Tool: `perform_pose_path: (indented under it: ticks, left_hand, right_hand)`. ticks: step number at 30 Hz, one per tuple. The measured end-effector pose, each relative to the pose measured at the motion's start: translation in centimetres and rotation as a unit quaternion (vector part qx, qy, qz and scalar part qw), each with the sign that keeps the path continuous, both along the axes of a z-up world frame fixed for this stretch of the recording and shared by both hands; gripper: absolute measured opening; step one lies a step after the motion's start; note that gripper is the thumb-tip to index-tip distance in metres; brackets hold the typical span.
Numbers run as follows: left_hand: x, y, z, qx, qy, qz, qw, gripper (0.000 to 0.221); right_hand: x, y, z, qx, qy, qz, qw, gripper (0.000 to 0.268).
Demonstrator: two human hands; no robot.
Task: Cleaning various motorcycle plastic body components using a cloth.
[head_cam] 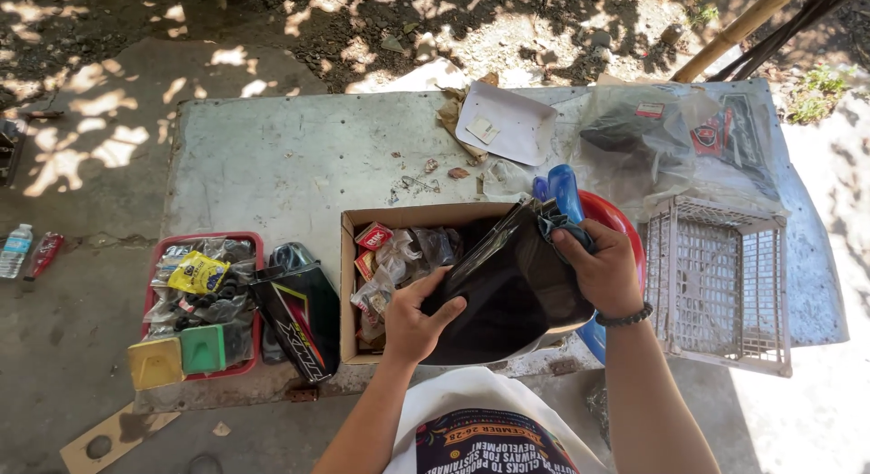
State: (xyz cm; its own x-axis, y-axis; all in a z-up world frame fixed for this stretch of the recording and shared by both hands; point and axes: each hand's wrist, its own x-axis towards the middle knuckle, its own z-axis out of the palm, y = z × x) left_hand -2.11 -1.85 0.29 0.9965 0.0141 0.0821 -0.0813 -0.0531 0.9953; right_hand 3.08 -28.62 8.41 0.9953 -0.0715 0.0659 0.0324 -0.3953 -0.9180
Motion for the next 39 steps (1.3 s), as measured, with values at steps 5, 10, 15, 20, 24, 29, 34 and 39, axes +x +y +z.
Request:
perform_pose_path:
  ticks: [5, 10, 15, 20, 24, 29, 34, 39]
  left_hand:
    - [-0.3, 0.3, -3.1, -0.043, 0.028, 0.000, 0.999, 0.055]
    - [0.0, 0.6, -4.1, -0.066, 0.056, -0.018, 0.996, 0.055]
    - [0.6, 0.3, 1.3, 0.043, -0.023, -0.059, 0.997, 0.055]
    - [1.3, -0.1, 0.4, 0.071, -0.050, -0.064, 0.994, 0.056]
    - [2.0, -0.1, 0.1, 0.122, -0.047, -0.059, 0.990, 0.058]
    - [1.5, -2.4, 0.1, 0.138, -0.062, -0.068, 0.986, 0.060]
    - [1.8, -3.6, -0.7, 0.186, -0.106, -0.051, 0.975, 0.065]
    - [2.0, -5.1, 0.8, 0.316, -0.205, -0.075, 0.923, 0.108]
  right_hand:
    - [-0.7, -0.6, -0.3, -0.002, 0.009, 0.022, 1.000, 0.007]
    - [-1.7, -0.7, 0.9, 0.023, 0.037, 0.058, 0.997, 0.021]
    - [-2.4, -1.6, -1.1, -0.048, 0.005, -0.040, 0.998, 0.017]
    - [-2.7, -1.3, -0.7, -0.026, 0.026, -0.072, 0.997, 0.026]
    - [-2.7, -1.2, 1.3, 0.014, 0.065, -0.026, 0.997, 0.009]
    - [-2.8, -3.2, -2.3, -0.105, 0.051, -0.142, 0.983, 0.034]
    - [-3.4, -5.2, -4.0, -0.121, 0.024, -0.231, 0.965, 0.049]
    - [-2.3, -7.2, -4.6, -0.032, 0.053, -0.264, 0.963, 0.045]
